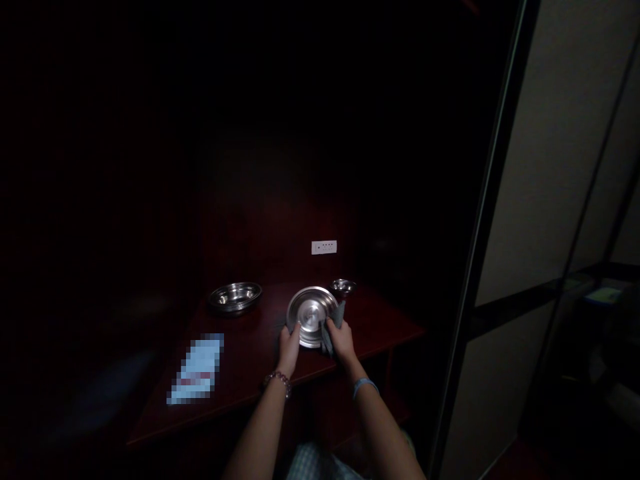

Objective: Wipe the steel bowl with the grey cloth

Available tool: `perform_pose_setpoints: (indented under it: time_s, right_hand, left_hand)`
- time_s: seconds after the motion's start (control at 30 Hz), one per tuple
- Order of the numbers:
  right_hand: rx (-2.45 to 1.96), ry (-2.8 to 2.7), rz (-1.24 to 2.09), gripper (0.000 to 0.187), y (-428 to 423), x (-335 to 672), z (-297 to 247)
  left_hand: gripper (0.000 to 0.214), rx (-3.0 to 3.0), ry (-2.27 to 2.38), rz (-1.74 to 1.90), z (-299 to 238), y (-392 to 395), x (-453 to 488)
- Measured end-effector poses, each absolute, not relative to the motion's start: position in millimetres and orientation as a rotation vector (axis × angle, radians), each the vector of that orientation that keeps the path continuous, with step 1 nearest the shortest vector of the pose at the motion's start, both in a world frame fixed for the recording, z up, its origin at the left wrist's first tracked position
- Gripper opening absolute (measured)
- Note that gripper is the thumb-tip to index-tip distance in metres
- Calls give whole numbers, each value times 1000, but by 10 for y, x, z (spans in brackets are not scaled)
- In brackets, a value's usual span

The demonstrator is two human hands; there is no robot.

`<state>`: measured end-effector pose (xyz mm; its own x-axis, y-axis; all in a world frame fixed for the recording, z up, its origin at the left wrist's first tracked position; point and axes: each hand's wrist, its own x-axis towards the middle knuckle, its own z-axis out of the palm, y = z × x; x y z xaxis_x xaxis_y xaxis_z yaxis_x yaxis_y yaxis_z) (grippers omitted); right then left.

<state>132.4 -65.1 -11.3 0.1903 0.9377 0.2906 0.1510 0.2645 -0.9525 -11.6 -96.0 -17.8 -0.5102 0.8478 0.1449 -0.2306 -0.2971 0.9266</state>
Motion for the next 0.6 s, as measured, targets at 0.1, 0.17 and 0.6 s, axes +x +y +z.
perform_pose_setpoints:
  time_s: [0.1, 0.17, 0.6]
  right_hand:
    - [-1240, -1271, 708, 26, -649, 1309, -99]
    - [-1302, -1285, 631, 27, -675, 1287, -82]
    - [-1358, -1364, 484, 27, -746, 1252, -118]
  left_hand:
    - [12, 846, 1190, 1864, -142, -978, -97]
    - [8, 851, 1194, 1857, -119, -989, -87]
    - [21, 954, 1218, 1834, -104, -1007, -102]
